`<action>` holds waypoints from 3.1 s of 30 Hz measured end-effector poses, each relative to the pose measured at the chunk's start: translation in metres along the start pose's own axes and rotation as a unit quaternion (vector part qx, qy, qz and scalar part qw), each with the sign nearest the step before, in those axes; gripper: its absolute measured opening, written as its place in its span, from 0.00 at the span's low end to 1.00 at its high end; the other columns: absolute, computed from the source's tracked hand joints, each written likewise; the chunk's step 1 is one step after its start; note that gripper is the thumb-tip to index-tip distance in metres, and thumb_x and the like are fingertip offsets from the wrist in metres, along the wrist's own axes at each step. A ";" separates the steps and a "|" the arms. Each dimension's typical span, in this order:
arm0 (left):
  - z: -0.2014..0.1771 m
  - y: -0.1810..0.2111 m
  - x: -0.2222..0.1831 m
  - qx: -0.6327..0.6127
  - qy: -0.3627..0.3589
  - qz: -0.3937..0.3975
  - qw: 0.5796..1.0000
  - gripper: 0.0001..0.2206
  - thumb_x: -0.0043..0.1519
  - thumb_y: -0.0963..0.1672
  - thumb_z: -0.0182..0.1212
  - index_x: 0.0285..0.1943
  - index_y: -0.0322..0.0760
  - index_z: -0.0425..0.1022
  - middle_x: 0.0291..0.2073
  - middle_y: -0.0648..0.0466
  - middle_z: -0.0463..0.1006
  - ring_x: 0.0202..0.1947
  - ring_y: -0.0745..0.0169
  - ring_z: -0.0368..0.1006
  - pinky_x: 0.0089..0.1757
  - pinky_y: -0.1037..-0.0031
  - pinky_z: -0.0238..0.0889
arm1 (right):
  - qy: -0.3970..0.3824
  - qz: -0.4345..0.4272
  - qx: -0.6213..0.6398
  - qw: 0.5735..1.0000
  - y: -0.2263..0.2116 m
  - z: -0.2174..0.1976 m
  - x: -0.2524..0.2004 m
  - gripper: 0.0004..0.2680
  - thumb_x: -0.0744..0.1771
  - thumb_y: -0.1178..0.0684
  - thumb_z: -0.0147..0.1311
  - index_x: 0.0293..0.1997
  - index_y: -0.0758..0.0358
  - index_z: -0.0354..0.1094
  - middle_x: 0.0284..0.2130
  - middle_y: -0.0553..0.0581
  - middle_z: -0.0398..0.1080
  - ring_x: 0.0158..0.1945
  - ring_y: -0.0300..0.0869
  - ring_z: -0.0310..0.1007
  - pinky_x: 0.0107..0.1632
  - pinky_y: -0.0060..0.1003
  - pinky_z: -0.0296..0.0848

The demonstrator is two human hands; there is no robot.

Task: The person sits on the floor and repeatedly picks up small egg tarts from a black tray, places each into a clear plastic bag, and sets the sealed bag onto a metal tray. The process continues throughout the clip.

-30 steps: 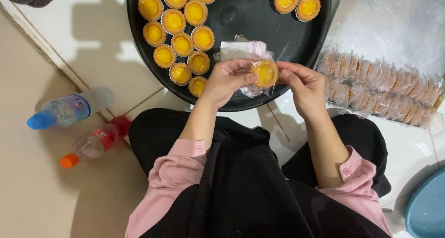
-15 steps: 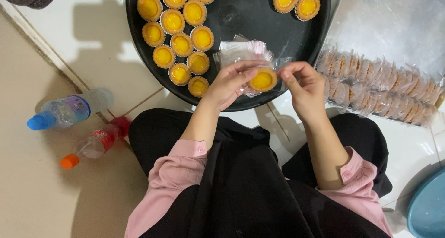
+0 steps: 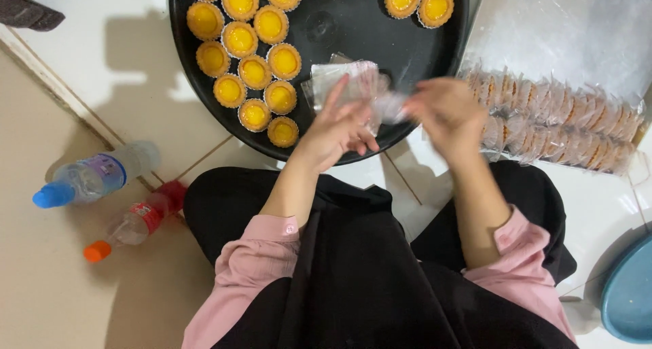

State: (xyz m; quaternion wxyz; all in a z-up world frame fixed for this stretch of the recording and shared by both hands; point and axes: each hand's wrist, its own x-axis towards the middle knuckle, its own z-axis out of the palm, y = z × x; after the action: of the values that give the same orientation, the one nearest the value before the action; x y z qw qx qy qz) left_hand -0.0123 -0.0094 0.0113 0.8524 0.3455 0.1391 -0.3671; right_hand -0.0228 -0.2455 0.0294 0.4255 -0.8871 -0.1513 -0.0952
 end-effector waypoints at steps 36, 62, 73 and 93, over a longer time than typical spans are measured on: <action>-0.040 -0.015 0.018 0.219 0.232 0.055 0.946 0.32 0.50 0.52 0.77 0.59 0.33 0.72 0.43 0.49 0.77 0.46 0.57 0.76 0.44 0.70 0.70 | -0.015 -0.003 -0.061 0.998 0.010 0.074 0.000 0.05 0.66 0.54 0.70 0.45 0.50 0.82 0.52 0.54 0.74 0.57 0.56 0.68 0.56 0.49 0.65; -0.022 0.033 -0.032 0.202 0.162 0.168 0.951 0.54 0.51 0.49 0.82 0.77 0.25 0.43 0.55 0.25 0.70 0.57 0.35 0.70 0.55 0.44 0.71 | 0.029 0.244 0.390 0.888 -0.008 0.076 0.012 0.24 0.65 0.72 0.62 0.68 0.70 0.60 0.38 0.63 0.77 0.36 0.40 0.80 0.41 0.31 0.80; -0.030 0.025 -0.005 0.089 0.280 0.096 0.951 0.10 0.59 0.37 0.68 0.49 0.30 0.80 0.42 0.45 0.84 0.38 0.54 0.83 0.40 0.74 0.80 | -0.057 0.090 -0.372 0.922 0.066 0.067 0.092 0.37 0.63 0.52 0.75 0.73 0.62 0.43 0.63 0.65 0.62 0.65 0.61 0.52 0.57 0.59 0.54; -0.034 0.017 0.000 0.147 0.209 0.182 0.950 0.10 0.58 0.40 0.72 0.47 0.31 0.83 0.36 0.45 0.86 0.32 0.59 0.84 0.35 0.78 0.77 | -0.174 0.139 0.158 0.962 -0.021 0.050 0.033 0.49 0.62 0.72 0.67 0.80 0.48 0.17 0.59 0.77 0.72 0.45 0.56 0.79 0.45 0.40 0.81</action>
State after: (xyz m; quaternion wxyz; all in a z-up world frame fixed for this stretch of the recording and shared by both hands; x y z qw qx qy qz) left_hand 0.0000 0.0224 -0.0052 0.7963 0.5552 0.1937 -0.1420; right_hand 0.0023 -0.1877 0.0239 0.5362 -0.8239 -0.1115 0.1456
